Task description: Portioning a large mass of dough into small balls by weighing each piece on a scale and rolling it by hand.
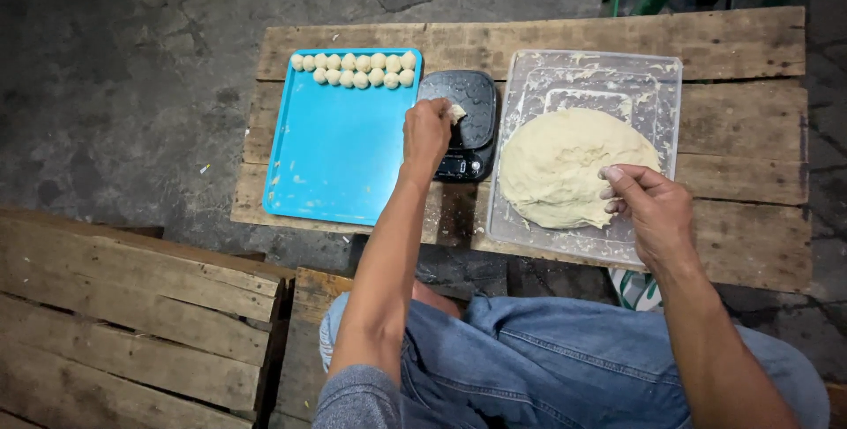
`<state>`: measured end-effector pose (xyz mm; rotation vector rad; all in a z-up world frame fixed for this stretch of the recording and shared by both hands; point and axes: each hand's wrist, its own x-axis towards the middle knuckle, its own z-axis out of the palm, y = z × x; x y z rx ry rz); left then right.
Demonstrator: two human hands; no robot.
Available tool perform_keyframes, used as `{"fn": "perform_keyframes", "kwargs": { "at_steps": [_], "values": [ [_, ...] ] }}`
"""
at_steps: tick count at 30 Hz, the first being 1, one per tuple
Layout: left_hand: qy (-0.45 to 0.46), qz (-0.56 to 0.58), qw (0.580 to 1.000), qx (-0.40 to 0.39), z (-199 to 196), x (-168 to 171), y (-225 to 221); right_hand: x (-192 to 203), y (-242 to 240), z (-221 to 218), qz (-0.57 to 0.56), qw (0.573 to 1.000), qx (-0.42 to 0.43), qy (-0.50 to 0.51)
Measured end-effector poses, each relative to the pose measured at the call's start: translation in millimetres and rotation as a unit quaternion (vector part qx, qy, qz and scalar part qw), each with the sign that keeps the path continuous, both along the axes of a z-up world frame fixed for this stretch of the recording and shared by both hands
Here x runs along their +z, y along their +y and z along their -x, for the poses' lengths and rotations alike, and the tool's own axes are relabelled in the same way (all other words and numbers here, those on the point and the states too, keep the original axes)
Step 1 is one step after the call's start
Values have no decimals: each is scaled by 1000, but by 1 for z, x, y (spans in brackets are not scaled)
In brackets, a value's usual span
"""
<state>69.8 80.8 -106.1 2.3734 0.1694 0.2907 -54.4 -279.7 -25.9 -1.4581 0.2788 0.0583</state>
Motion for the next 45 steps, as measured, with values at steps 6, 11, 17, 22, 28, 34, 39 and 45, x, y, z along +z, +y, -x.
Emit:
{"fn": "perform_keyframes", "kwargs": {
  "at_steps": [6, 11, 17, 22, 28, 34, 39, 45],
  "values": [
    [-32, -38, 998, -45, 6, 17, -5, 6, 2, 1, 4, 1000, -5, -6],
    [-77, -118, 990, -19, 18, 44, -19, 18, 3, -2, 26, 999, -11, 15],
    [-37, 43, 998, -33, 100, 156, -92, 18, -4, -7, 132, 990, -38, -4],
    [-15, 86, 982, -165, 183, 113, -164, 17, -2, -2, 271, 962, 22, -27],
    [-17, -23, 954, -297, 179, 76, -194, -1, -1, -3, 368, 925, 78, -55],
    [-22, 30, 961, -274, 169, 82, -178, -3, -4, 1, 387, 915, 78, -77],
    [-27, 89, 971, -221, 153, 91, -167, -2, -5, 4, 395, 911, 65, -101],
    [-51, 2, 995, -90, 129, 64, -142, -29, -38, 14, 543, 828, 62, -124]
  ]
}}
